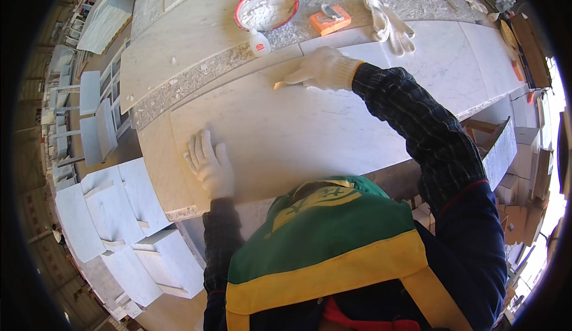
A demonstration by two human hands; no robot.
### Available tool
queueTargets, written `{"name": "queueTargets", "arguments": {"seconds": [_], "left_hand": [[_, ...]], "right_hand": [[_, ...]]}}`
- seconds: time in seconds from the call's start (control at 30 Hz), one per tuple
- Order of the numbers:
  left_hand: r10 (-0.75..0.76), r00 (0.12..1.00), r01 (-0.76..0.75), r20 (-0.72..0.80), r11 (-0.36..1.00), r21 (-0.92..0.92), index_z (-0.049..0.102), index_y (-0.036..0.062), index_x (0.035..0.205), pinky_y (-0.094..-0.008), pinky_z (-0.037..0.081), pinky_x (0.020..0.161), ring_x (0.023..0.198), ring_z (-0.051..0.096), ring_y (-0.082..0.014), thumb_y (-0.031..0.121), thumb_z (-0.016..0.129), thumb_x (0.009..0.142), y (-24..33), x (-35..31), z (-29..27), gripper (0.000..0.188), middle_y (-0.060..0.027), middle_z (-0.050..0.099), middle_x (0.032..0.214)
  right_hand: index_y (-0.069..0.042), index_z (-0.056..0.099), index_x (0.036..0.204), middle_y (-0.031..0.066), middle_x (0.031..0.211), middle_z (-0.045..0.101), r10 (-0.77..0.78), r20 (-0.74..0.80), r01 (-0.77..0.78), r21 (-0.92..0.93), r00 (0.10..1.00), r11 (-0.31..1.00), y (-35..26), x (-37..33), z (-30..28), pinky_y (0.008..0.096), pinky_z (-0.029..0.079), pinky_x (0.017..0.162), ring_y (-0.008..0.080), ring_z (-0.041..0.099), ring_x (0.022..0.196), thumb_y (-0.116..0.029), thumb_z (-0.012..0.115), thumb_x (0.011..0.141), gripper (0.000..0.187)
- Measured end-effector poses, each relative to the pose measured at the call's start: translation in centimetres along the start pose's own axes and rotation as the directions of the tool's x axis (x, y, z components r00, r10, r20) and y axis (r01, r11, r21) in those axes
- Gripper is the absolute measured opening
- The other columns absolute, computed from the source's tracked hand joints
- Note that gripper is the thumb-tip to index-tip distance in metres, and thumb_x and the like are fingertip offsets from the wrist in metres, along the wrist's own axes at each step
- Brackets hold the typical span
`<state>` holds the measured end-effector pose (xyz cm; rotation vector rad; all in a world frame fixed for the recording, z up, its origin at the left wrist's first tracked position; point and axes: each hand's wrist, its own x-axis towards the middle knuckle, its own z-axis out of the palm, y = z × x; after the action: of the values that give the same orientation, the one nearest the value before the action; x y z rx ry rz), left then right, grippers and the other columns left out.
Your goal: The person scrapes a white stone slab with a metal scraper, then applies a white paste from a bowl and rubs it into the surface with gloved hands. The person lifts the slab, carries it to a stack, and places it on top. They repeat the process with another slab.
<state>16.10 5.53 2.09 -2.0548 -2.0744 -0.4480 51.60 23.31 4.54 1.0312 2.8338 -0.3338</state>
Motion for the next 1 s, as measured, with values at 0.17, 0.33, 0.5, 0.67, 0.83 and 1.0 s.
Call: {"name": "queueTargets", "arguments": {"seconds": [0.17,0.33,0.5,0.67,0.83,1.0], "left_hand": [[-0.006,1.0,0.006,-0.01,1.0,0.002,0.054,0.0127,0.148,-0.0558,0.026,0.123,0.145,0.045,-0.0342,0.029,0.062,0.101,0.1,0.0,0.1,0.05,-0.0099,0.057,0.15],[-0.011,1.0,0.01,-0.023,0.999,-0.036,0.056,0.0115,0.146,-0.0562,0.026,0.123,0.143,0.046,-0.036,0.029,0.063,0.101,0.3,0.2,-0.5,0.049,-0.0118,0.058,0.147],[0.215,0.974,-0.204,0.066,0.968,-0.142,0.06,0.0105,0.142,-0.058,0.028,0.123,0.142,0.047,-0.0373,0.03,0.065,0.099,3.3,1.1,-2.1,0.048,-0.0129,0.059,0.145],[0.737,0.669,-0.575,0.091,0.592,-0.565,0.061,0.0115,0.142,-0.058,0.026,0.125,0.142,0.047,-0.0385,0.037,0.069,0.096,14.7,2.1,0.2,0.053,-0.0157,0.057,0.148],[0.826,0.557,-0.721,0.081,0.53,-0.447,0.046,0.0127,0.156,-0.0547,0.017,0.129,0.153,0.035,-0.0382,0.057,0.051,0.103,17.0,5.5,3.7,0.07,-0.0134,0.041,0.165],[0.287,0.939,-0.297,0.192,0.955,0.027,0.038,0.0086,0.16,-0.0588,0.014,0.127,0.154,0.029,-0.0442,0.051,0.05,0.107,1.5,8.6,4.6,0.069,-0.0215,0.035,0.167]], "right_hand": [[-0.036,0.067,0.122,0.0043,0.086,0.069,-0.122,0.05,0.123,-0.015,0.991,0.992,0.3,-1.7,0.0,0.046,0.056,0.065,0.0283,0.072,0.081,-0.024,0.065,0.095,0.03],[-0.035,0.069,0.13,0.0072,0.097,0.074,-0.151,-0.118,0.18,0.298,0.981,0.937,1.0,-4.7,0.3,0.0429,0.059,0.075,0.0323,0.072,0.088,-0.03,0.062,0.098,0.033],[-0.008,0.068,0.139,0.0023,0.097,0.073,0.37,-0.263,0.115,0.919,0.891,0.376,1.1,-8.5,-1.6,0.0272,0.055,0.08,0.0084,0.064,0.086,-0.013,0.07,0.098,0.042],[-0.009,0.069,0.139,0.0003,0.094,0.069,0.646,-0.259,-0.021,0.92,0.718,0.392,-1.0,-13.5,-3.8,0.0256,0.055,0.078,0.0077,0.061,0.083,-0.011,0.068,0.1,0.039],[-0.008,0.07,0.138,0.0034,0.093,0.071,0.796,-0.29,-0.145,0.895,0.531,0.423,-5.1,-20.9,-2.2,0.0261,0.055,0.078,0.0093,0.063,0.082,-0.01,0.069,0.1,0.038],[-0.002,0.067,0.138,0.0017,0.092,0.069,0.962,-0.206,-0.153,0.96,0.178,0.234,-10.5,-31.2,4.2,0.023,0.051,0.07,0.0076,0.059,0.078,-0.007,0.068,0.1,0.039]]}}
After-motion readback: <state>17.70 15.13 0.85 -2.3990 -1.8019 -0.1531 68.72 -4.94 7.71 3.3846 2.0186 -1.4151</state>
